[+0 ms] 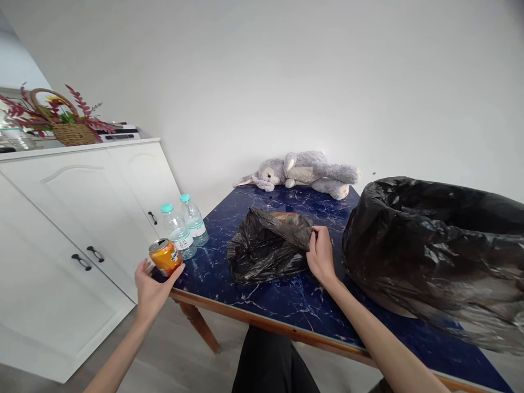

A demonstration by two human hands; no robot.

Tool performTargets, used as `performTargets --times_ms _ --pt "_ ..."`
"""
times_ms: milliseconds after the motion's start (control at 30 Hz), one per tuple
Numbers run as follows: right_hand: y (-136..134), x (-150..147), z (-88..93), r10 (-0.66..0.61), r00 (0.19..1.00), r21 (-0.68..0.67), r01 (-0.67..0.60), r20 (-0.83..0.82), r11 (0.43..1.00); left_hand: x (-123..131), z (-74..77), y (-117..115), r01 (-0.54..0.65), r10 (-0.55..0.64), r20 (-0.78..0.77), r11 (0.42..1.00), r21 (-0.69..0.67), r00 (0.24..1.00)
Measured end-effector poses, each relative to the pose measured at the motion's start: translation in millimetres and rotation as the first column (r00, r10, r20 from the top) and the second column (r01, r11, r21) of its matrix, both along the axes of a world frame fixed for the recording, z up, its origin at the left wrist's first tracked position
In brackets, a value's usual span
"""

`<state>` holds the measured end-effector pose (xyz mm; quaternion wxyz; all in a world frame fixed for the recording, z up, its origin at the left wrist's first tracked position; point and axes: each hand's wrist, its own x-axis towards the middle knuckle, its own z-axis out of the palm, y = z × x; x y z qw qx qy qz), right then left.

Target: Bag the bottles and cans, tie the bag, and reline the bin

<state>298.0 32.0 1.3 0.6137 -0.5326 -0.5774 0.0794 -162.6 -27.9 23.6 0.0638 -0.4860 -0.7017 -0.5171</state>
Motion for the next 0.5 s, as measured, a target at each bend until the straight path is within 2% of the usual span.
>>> performTargets --times_ms 67,133,167,200,233,267,300,333,400,433,500 --pt "1 -1 0.2 -0.004 1.000 0.002 0.004 -0.006 1.000 13 -0.8 -11 -0.048 0.069 -0.144 0.988 0.149 0.987" --pt "1 -1 0.4 -0.004 1.000 0.004 0.004 -0.011 1.000 37 6.8 -24 0.024 0.062 -0.320 0.966 0.258 0.945" --pt "1 -1 0.5 -0.004 1.000 0.004 0.004 -0.013 1.000 53 13.4 -30 0.122 -0.012 -0.390 0.958 0.259 0.921" --pt "1 -2 0.7 -0.004 1.000 0.004 0.004 -0.016 1.000 70 21.1 -35 0.252 -0.142 -0.443 0.947 0.200 0.885" --pt "1 -2 1.0 -0.005 1.000 0.005 0.005 -0.020 1.000 89 29.2 -36 0.413 -0.329 -0.466 0.907 0.086 0.821" --pt "1 -2 1.2 -0.007 1.000 0.008 0.007 -0.024 1.000 109 37.0 -34 0.566 -0.536 -0.434 0.821 -0.070 0.724" --pt "1 -2 1.6 -0.009 1.000 0.010 0.010 -0.029 1.000 128 43.6 -28 0.672 -0.682 -0.363 0.720 -0.175 0.635" --pt "1 -2 2.0 -0.013 0.999 0.013 0.013 -0.034 1.000 147 48.7 -18 0.735 -0.765 -0.306 0.637 -0.232 0.566" --pt "1 -2 2.7 -0.017 0.999 0.018 0.018 -0.042 1.000 183 53.4 14 0.789 -0.855 -0.280 0.513 -0.338 0.436" --pt "1 -2 3.1 -0.019 0.999 0.020 0.019 -0.043 1.000 200 53.1 34 0.789 -0.870 -0.314 0.482 -0.382 0.379" --pt "1 -2 3.5 -0.019 0.999 0.025 0.020 -0.043 0.999 229 49.1 75 0.780 -0.869 -0.402 0.457 -0.428 0.288"
